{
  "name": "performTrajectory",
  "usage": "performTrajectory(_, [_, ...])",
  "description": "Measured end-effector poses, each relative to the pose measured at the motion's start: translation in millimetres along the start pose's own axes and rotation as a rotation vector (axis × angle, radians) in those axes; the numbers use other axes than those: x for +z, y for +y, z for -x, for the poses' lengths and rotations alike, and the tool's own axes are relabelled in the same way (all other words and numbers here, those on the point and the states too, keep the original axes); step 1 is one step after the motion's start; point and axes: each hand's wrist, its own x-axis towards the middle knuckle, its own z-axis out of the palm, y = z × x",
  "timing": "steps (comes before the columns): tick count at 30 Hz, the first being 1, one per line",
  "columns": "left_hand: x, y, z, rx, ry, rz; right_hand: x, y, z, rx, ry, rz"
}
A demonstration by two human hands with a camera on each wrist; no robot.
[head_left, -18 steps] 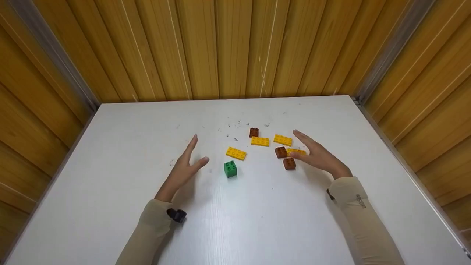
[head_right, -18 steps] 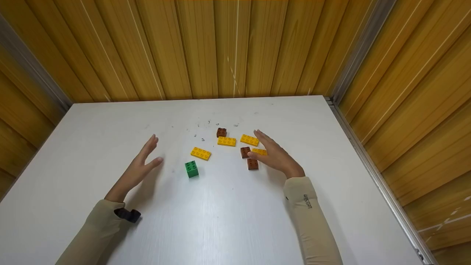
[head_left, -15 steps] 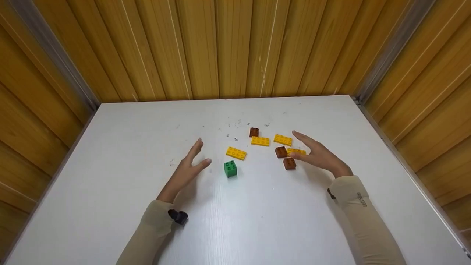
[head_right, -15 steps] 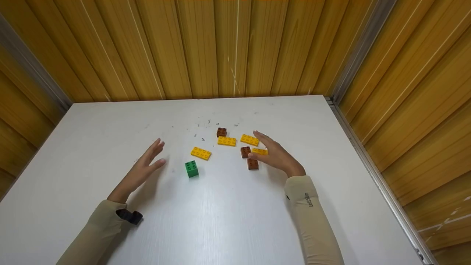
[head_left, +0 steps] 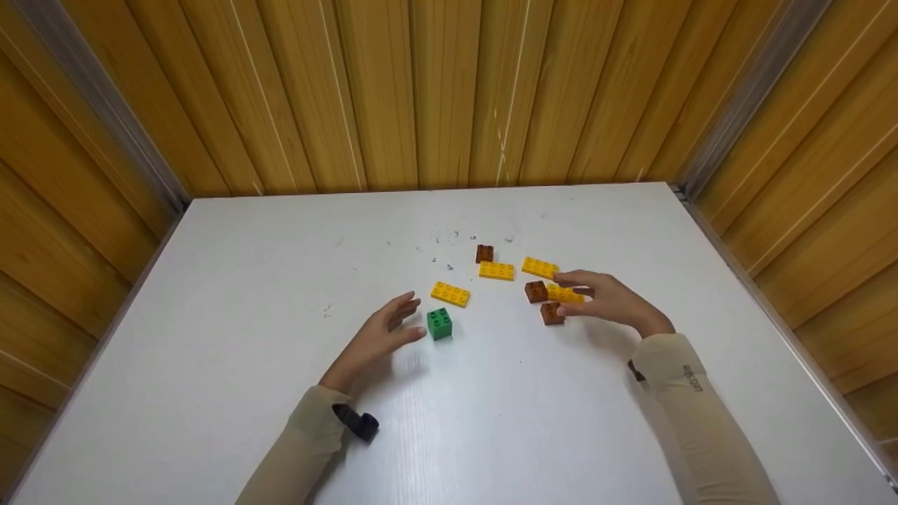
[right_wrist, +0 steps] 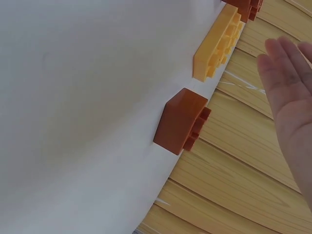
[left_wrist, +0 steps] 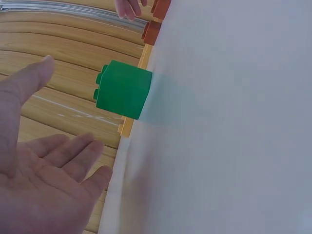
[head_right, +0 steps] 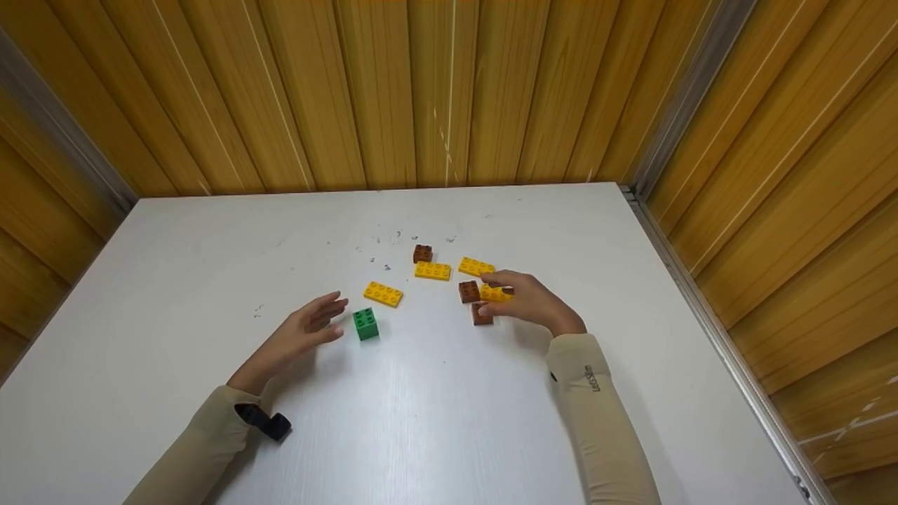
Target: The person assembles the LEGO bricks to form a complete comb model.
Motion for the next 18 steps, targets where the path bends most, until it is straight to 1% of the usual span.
performTrajectory(3, [2.6,-3.9,-1.6,-0.005,-0.034,0.015,1.4,2.3,-1.3,0.01,-0.016,0.011])
performTrajectory(7, [6.6,-7.6,-2.8,-0.002,-0.048,0.021,3.9,4.7,-3.1,0.017,-0.025,0.032])
performTrajectory(10, [10.7,-8.1,-4.3,-0.003,-0.04,0.022,5.3,5.3,-3.9,0.033,-0.03,0.045])
performTrajectory(14, [17.5,-7.6,-6.9,-0.02,-0.013,0.019,6.4,5.9,-4.8,0.051,-0.035,0.057])
performTrajectory(18, [24.4,-7.2,-10.3,-0.022,0.023,0.01,7.5,6.5,-5.0,0.042,-0.035,0.064])
